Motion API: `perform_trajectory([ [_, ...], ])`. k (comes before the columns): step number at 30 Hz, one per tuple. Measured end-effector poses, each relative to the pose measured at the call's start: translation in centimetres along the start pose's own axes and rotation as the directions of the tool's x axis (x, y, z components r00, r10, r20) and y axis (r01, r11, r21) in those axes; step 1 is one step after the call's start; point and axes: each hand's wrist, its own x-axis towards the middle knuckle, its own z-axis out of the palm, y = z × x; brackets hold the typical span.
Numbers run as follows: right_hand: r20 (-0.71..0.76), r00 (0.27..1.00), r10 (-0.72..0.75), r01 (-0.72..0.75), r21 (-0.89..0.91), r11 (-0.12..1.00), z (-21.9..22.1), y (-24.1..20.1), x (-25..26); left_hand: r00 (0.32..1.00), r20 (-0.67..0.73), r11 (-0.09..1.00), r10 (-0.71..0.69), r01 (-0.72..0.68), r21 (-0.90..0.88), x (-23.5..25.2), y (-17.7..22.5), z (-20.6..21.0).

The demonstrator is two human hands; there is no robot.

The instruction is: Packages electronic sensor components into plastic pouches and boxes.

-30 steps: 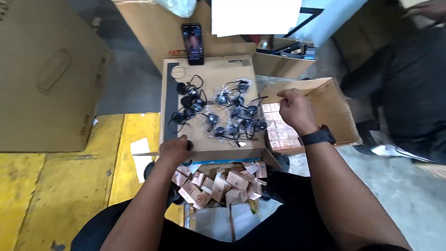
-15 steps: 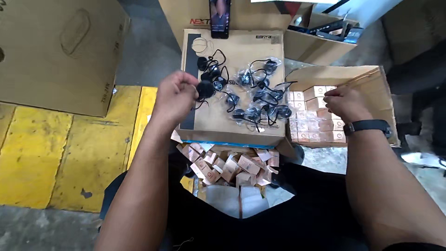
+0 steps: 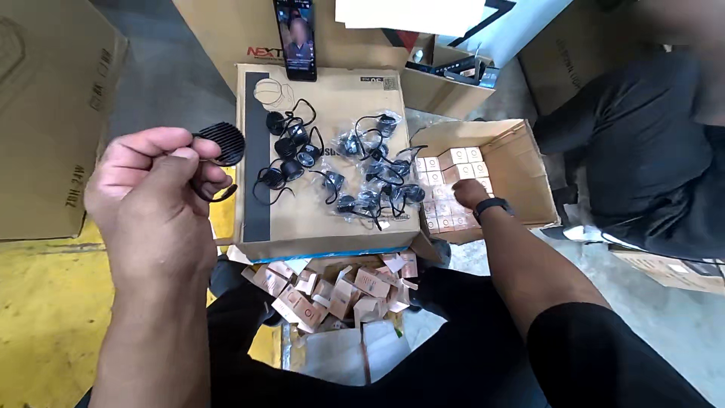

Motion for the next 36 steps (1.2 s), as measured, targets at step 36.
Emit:
perform_trajectory([
  [36,-0.641,0.319,-0.698,0.919,0.03,0.392,-1.2,-16.8,-21.1,0.76,0.513,0.861,-0.398,0.117,0.494,-4.3,-2.8,6.5],
])
